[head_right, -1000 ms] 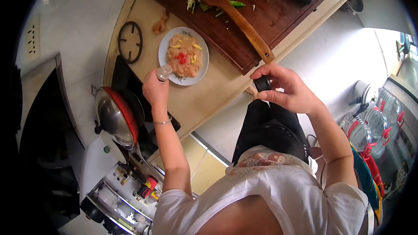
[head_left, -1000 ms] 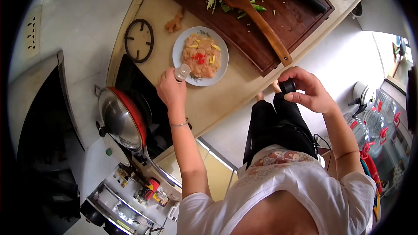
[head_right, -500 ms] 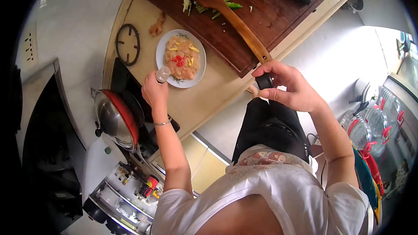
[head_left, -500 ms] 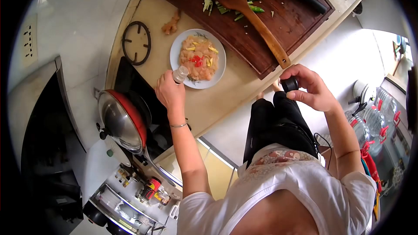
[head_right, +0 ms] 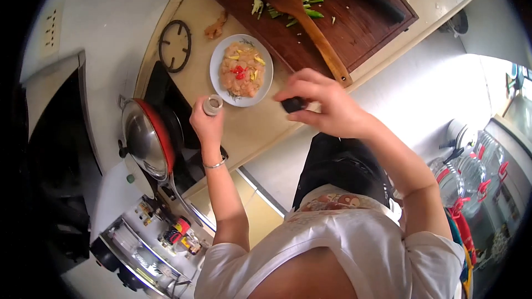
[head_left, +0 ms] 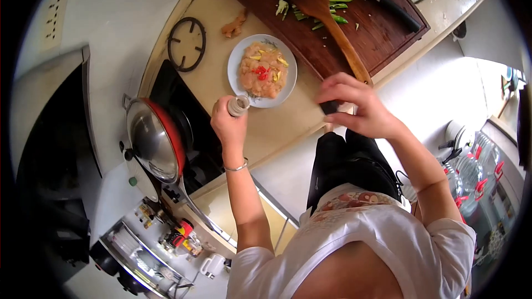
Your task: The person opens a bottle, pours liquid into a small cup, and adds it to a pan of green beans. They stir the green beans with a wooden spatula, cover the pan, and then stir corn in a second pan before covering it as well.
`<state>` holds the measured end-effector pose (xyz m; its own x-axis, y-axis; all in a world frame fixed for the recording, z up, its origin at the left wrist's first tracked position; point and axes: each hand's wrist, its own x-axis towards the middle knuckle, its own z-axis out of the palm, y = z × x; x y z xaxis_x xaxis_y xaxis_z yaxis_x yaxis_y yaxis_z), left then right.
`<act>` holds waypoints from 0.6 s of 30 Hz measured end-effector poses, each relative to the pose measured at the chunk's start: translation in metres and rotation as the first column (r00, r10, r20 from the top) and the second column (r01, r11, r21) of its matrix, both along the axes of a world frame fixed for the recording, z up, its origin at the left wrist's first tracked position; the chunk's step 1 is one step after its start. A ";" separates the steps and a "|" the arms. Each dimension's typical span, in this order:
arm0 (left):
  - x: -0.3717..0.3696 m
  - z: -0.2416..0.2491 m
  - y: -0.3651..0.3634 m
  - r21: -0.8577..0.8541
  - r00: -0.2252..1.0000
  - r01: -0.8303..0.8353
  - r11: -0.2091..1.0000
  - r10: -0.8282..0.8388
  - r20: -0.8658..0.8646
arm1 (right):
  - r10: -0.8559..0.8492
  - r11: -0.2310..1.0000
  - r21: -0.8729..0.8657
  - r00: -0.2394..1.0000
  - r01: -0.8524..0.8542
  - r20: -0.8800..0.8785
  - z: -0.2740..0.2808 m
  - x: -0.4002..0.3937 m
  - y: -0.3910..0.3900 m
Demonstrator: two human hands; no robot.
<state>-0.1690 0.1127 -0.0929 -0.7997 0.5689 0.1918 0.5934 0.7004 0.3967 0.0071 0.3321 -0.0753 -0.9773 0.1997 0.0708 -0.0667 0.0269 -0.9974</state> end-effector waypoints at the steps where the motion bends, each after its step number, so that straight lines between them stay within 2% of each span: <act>1: 0.008 0.003 -0.001 0.051 0.999 -0.001 0.999 -0.001 0.040 | 0.029 0.999 0.019 0.999 -0.028 -0.023 0.006 -0.012 -0.008; 2: 0.017 0.007 -0.003 0.102 0.997 -0.005 0.995 -0.003 0.080 | 0.049 0.997 0.061 0.993 -0.043 -0.106 0.008 -0.024 -0.017; 3: 0.028 0.011 -0.005 0.084 0.991 -0.047 0.995 0.036 0.127 | 0.080 0.991 0.117 0.985 -0.062 -0.155 0.011 -0.035 -0.027; 4: 0.039 0.015 -0.006 0.098 0.991 -0.065 0.993 0.053 0.120 | 0.082 0.971 0.239 0.974 -0.030 -0.211 0.012 -0.045 -0.039; 6: 0.061 0.020 -0.011 0.156 0.985 -0.056 0.986 0.028 0.172 | 0.164 0.931 0.358 0.956 -0.068 -0.243 0.021 -0.055 -0.059; 10: 0.101 0.028 -0.037 0.267 0.947 -0.213 0.940 0.131 0.293 | 0.308 0.863 0.490 0.899 -0.125 -0.313 0.027 -0.053 -0.095; 12: 0.118 0.027 -0.057 0.296 0.938 -0.242 0.924 0.144 0.317 | 0.433 0.827 0.514 0.841 -0.228 -0.323 0.033 -0.047 -0.112; 13: 0.125 0.028 -0.064 0.332 0.927 -0.260 0.907 0.139 0.347 | 0.468 0.794 0.568 0.815 -0.216 -0.343 0.034 -0.044 -0.122; 16: 0.154 0.028 -0.096 0.381 0.902 -0.311 0.871 0.144 0.407 | 0.561 0.722 0.611 0.791 -0.325 -0.242 0.042 -0.031 -0.155; 17: 0.166 0.028 -0.106 0.419 0.884 -0.376 0.826 0.185 0.429 | 0.599 0.640 0.682 0.787 -0.355 -0.152 0.047 -0.028 -0.167; 18: 0.176 0.029 -0.116 0.454 0.863 -0.438 0.776 0.221 0.454 | 0.606 0.627 0.693 0.782 -0.355 -0.148 0.057 -0.025 -0.179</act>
